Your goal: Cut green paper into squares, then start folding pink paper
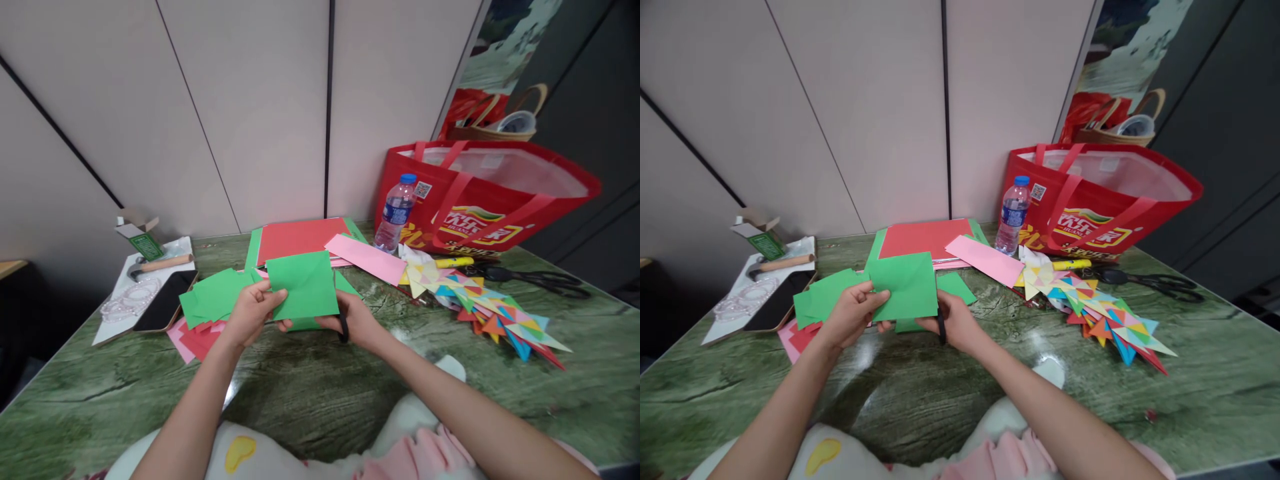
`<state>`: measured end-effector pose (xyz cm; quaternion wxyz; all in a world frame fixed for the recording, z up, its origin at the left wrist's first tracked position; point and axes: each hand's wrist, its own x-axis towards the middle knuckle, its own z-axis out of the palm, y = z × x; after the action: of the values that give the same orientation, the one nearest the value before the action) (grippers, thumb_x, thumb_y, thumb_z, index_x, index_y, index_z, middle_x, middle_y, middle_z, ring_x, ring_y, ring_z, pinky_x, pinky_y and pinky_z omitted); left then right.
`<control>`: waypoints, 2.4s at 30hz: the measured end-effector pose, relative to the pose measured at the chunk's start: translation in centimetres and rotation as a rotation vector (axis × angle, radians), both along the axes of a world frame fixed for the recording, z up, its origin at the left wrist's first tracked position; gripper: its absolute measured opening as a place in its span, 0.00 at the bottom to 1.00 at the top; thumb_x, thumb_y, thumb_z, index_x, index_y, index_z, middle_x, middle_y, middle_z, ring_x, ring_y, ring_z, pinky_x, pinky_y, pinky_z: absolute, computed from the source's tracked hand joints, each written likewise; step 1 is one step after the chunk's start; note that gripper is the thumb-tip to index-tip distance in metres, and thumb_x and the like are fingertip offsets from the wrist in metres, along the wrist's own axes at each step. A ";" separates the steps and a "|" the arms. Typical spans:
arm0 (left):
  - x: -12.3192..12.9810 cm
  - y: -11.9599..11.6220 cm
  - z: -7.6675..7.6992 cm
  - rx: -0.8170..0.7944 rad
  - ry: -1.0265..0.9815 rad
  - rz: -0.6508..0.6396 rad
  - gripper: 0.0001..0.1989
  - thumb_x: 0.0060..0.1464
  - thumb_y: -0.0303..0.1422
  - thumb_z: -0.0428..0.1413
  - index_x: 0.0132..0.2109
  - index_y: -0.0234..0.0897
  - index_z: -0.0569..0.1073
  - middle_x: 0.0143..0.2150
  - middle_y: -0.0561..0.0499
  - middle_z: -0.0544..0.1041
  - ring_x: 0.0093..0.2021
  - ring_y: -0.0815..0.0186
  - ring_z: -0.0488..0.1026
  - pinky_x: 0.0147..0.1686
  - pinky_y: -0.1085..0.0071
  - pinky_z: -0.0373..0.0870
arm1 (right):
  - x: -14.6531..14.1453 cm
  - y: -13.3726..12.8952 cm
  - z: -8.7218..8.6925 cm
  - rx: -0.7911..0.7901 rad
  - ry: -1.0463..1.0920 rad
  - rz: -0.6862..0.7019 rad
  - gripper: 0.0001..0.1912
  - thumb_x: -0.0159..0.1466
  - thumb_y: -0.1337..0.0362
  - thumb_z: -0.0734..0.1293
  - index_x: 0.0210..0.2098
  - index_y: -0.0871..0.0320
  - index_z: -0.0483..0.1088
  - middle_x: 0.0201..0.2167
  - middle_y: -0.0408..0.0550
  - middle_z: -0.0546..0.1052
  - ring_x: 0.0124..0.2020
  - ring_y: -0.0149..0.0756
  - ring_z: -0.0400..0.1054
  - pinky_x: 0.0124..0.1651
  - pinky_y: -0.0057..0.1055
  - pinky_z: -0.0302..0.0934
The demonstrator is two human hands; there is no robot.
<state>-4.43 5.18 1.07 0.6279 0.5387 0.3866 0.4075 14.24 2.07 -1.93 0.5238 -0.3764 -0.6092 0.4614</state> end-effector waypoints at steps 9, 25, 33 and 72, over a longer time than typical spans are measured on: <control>0.1 0.0 -0.1 -0.008 -0.007 0.011 0.10 0.42 0.35 0.60 0.33 0.36 0.70 0.21 0.51 0.74 0.16 0.64 0.71 0.11 0.72 0.66 | 0.1 -0.2 0.5 -0.103 0.012 -0.012 0.14 0.43 0.57 0.71 0.21 0.57 0.65 0.14 0.38 0.68 0.15 0.29 0.61 0.18 0.24 0.56; -0.7 1.8 0.0 -0.133 -0.375 0.808 0.11 0.45 0.23 0.54 0.25 0.37 0.57 0.12 0.63 0.56 0.22 0.64 0.74 0.25 0.70 0.73 | 4.0 2.6 -2.2 0.047 -0.697 -0.531 0.11 0.52 0.65 0.65 0.36 0.56 0.64 0.32 0.47 0.75 0.33 0.38 0.69 0.35 0.31 0.58; -1.4 2.7 -0.4 -0.362 -0.491 0.921 0.13 0.51 0.16 0.39 0.43 0.31 0.57 0.37 0.41 0.71 0.37 0.64 0.75 0.30 0.69 0.75 | 2.9 1.8 -2.1 0.063 -1.085 -0.327 0.15 0.50 0.62 0.67 0.36 0.58 0.63 0.35 0.50 0.70 0.39 0.39 0.66 0.37 0.29 0.55; 1.8 0.6 -2.5 -0.454 -0.095 0.112 0.09 0.47 0.31 0.55 0.37 0.34 0.66 0.35 0.40 0.76 0.36 0.59 0.74 0.40 0.61 0.67 | 2.7 1.1 -0.6 0.299 -1.502 -0.030 0.07 0.59 0.72 0.59 0.37 0.59 0.64 0.29 0.50 0.72 0.30 0.37 0.68 0.28 0.27 0.51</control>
<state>-2.61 5.74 -1.47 0.7270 0.3416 0.4675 0.3692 16.91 3.21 -2.52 0.0206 -0.5220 -0.8526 -0.0129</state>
